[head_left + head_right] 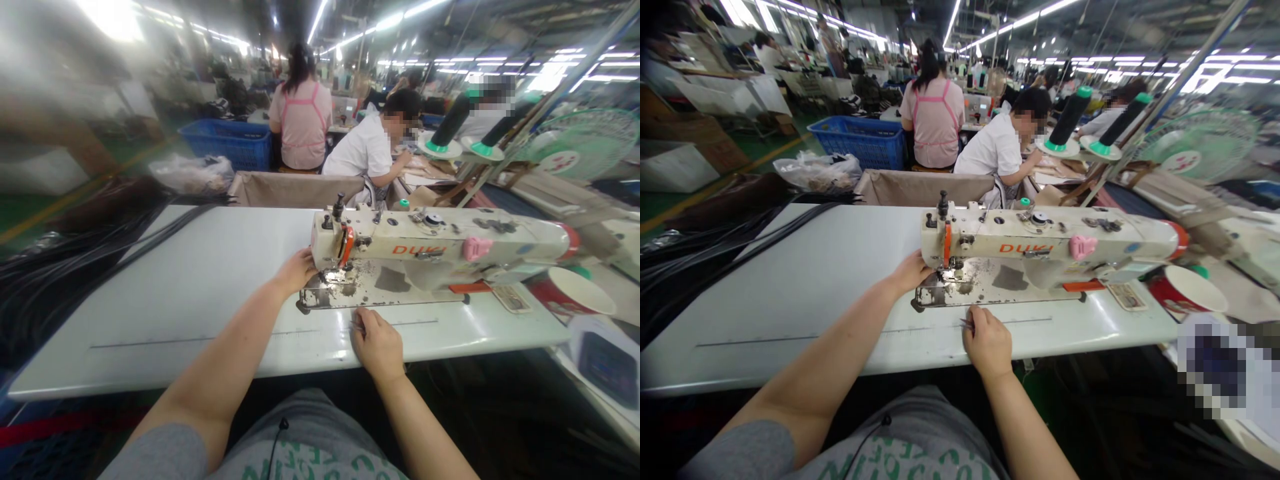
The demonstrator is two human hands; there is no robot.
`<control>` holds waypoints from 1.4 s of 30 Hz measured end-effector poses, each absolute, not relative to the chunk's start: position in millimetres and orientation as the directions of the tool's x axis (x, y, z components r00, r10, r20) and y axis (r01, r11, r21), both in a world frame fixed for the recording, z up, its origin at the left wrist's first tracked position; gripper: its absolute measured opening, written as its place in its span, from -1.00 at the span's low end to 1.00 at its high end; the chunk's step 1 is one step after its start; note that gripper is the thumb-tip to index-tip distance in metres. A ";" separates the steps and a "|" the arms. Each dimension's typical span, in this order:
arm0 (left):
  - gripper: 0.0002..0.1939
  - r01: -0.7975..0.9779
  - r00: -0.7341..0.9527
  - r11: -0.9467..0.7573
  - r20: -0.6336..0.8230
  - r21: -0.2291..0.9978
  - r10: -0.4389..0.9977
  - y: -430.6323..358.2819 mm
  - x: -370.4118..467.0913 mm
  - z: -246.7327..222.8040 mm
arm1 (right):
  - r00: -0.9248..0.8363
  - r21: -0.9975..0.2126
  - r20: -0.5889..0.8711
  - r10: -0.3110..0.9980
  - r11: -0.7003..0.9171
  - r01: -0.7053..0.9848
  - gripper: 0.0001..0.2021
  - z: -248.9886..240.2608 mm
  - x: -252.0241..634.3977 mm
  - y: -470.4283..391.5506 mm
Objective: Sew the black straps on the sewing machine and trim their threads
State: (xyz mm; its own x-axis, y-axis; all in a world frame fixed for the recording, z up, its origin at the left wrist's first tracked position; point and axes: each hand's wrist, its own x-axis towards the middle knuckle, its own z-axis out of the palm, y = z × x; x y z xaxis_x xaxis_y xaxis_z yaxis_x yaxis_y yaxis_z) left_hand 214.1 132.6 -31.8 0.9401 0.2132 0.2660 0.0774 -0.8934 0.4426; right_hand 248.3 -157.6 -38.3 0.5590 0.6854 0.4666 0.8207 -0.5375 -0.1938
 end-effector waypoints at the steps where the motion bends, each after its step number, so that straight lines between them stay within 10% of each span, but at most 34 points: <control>1: -0.73 0.080 0.937 -0.893 0.271 0.443 0.219 132.6 211.8 -31.3 | 0.559 -0.195 0.465 0.686 -0.537 0.821 -0.74 -37.9 248.5 -157.5; 42: -0.81 0.375 0.802 -0.629 0.102 0.680 0.589 45.5 175.5 -39.3 | 0.612 -0.191 0.415 0.674 -0.593 0.782 -0.77 -31.5 243.1 -154.2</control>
